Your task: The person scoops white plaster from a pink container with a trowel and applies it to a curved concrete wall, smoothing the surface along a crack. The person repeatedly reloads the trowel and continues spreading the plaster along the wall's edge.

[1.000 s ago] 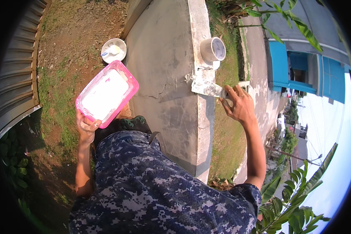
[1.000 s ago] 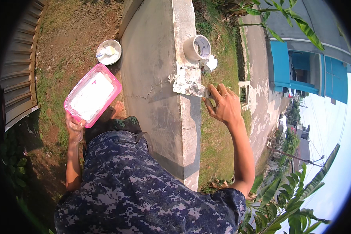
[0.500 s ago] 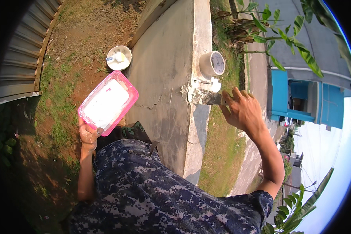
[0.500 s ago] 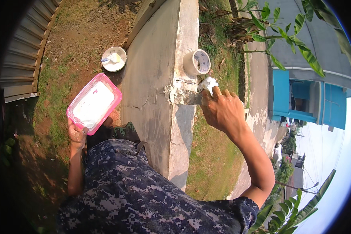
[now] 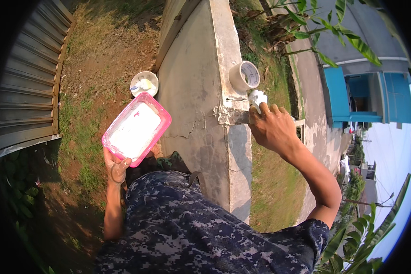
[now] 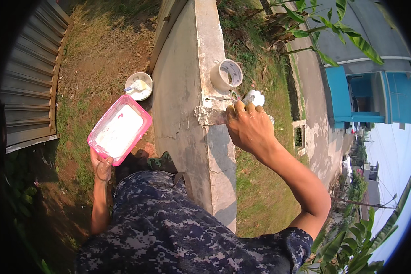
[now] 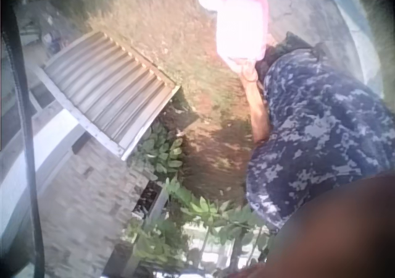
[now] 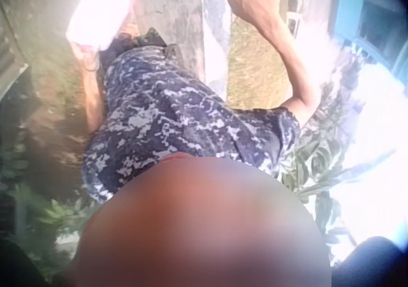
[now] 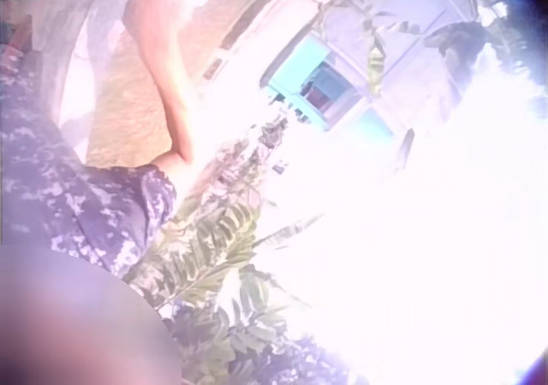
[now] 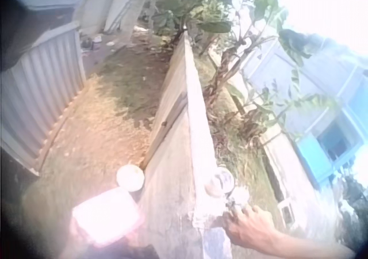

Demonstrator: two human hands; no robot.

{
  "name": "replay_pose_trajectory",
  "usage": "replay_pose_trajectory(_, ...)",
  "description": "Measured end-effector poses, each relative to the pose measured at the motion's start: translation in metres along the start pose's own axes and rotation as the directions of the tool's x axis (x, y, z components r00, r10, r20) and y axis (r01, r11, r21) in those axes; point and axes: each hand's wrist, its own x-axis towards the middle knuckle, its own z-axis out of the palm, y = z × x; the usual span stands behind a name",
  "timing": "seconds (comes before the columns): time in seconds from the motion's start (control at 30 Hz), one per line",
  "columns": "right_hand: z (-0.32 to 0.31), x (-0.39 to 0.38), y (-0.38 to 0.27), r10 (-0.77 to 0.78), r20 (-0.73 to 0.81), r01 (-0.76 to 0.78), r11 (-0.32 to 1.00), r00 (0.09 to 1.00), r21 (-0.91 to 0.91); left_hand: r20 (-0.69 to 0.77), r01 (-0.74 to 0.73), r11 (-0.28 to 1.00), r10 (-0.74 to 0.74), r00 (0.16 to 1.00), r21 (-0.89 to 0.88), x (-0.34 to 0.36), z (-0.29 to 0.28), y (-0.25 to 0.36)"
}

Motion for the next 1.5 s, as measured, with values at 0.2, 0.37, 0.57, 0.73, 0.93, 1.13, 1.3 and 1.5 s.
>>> replay_pose_trajectory(0.2,-0.028,-0.030,0.020,0.128,-0.075,-0.128,0.992,0.989,0.000,0.034,0.036,0.999,-0.037,0.999,0.012,0.007,-0.001,0.000)
replay_pose_trajectory(0.37,-0.050,-0.047,0.017,0.364,0.061,-0.369,0.909,0.929,0.194,0.076,0.060,0.996,-0.055,0.996,-0.068,0.023,0.007,0.015)
replay_pose_trajectory(0.57,-0.058,-0.008,-0.035,0.418,0.096,-0.370,0.645,0.903,0.669,0.278,0.114,0.988,-0.080,0.957,-0.108,0.077,0.012,0.053)
replay_pose_trajectory(0.73,-0.073,0.038,-0.073,0.300,0.141,-0.249,0.362,0.944,0.898,0.378,0.010,0.998,0.017,0.926,-0.068,0.115,0.020,0.090)
replay_pose_trajectory(0.93,-0.089,0.078,-0.105,0.290,0.178,-0.247,0.220,0.940,0.944,0.481,-0.190,0.974,0.228,0.846,-0.127,0.140,0.027,0.125)
replay_pose_trajectory(1.13,-0.097,0.105,-0.123,0.351,0.047,-0.141,0.246,0.935,0.959,0.490,-0.270,0.951,0.308,0.815,-0.149,0.147,0.021,0.129)
replay_pose_trajectory(1.3,-0.098,0.123,-0.133,0.352,-0.076,-0.055,0.346,0.933,0.937,0.492,-0.349,0.922,0.385,0.781,-0.168,0.152,0.017,0.126)
replay_pose_trajectory(1.5,-0.103,0.131,-0.138,0.309,-0.128,0.029,0.306,0.942,0.952,0.467,-0.377,0.918,0.388,0.794,-0.121,0.145,0.022,0.127)
